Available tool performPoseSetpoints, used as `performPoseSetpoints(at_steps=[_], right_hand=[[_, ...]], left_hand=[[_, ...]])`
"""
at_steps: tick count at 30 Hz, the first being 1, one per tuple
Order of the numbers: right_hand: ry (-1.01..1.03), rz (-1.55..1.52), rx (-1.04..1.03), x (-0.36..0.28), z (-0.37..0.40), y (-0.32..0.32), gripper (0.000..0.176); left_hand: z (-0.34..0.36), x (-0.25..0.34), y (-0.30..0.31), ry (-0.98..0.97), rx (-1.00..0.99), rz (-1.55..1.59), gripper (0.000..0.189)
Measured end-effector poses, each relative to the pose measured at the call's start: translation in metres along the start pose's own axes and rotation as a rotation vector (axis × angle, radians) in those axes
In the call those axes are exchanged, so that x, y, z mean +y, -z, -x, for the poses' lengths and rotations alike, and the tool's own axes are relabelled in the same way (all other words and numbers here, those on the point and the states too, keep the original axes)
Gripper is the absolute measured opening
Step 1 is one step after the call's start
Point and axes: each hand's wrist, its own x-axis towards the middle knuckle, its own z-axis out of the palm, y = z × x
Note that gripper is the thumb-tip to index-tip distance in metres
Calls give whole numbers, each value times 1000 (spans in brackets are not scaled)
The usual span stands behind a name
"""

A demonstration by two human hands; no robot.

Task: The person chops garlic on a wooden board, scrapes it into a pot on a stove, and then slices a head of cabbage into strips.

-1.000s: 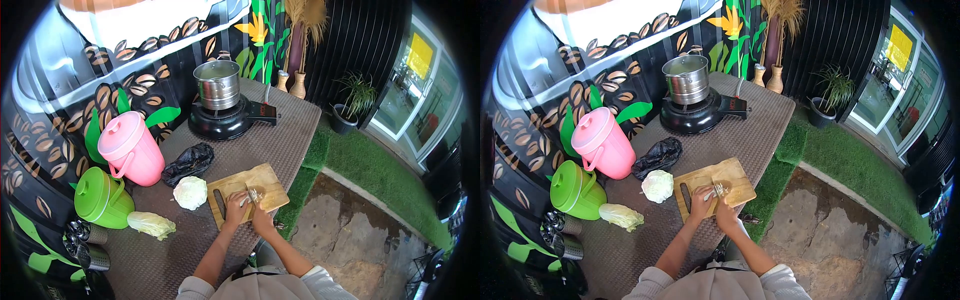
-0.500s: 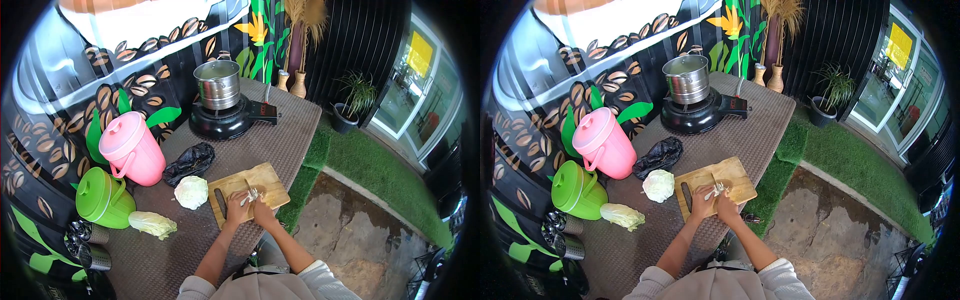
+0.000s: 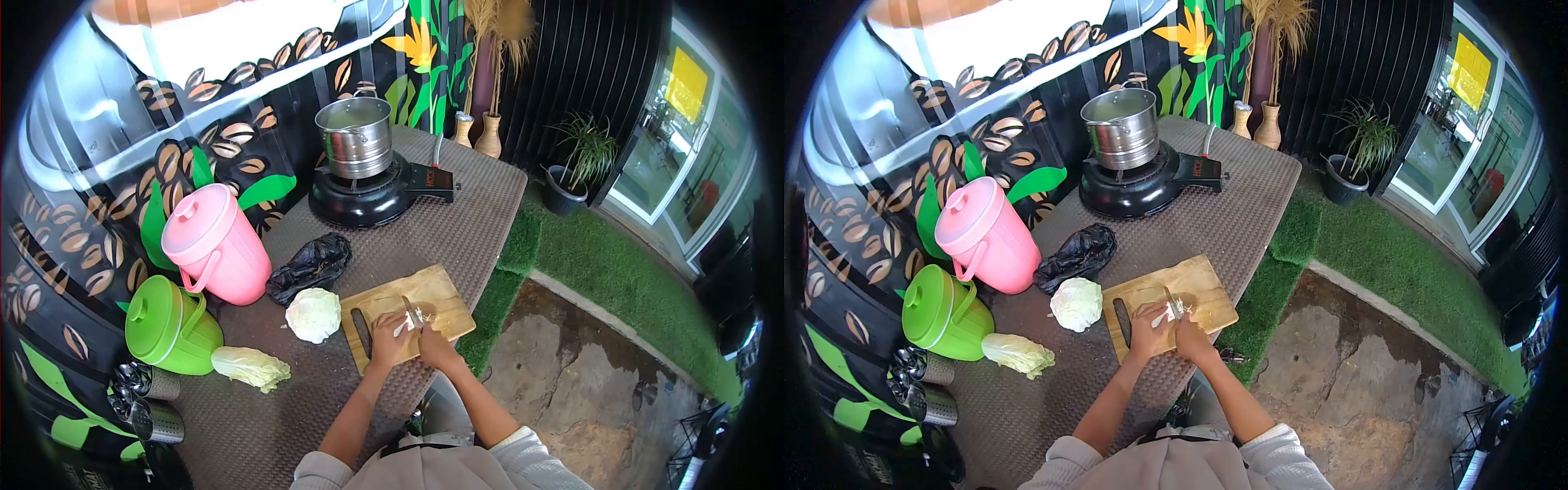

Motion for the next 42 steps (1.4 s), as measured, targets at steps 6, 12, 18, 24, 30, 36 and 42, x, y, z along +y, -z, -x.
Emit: performPoseSetpoints(at_steps=[6,12,18,24,30,36,42], right_hand=[[-5,140,201,-1,17,-32,32],[40,131,44,2,-2,-3,27],[-69,169,158,-16,29,-25,32],[-27,141,24,-1,-1,-4,35],[-32,140,-7,-12,26,-8,35],[5,108,67,-3,0,-13,36],[-3,192,20,-1,12,-3,37]], left_hand=[[0,-2,-2,-15,34,70,21],[1,-1,-1,-9,15,13,20],[1,-3,-1,9,8,125,21],[0,-1,0,-3,0,22,21],[1,-1,0,25,-1,63,21],[2,-4,-1,-16,16,66,22],[-2,11,7,37,61,43,26]])
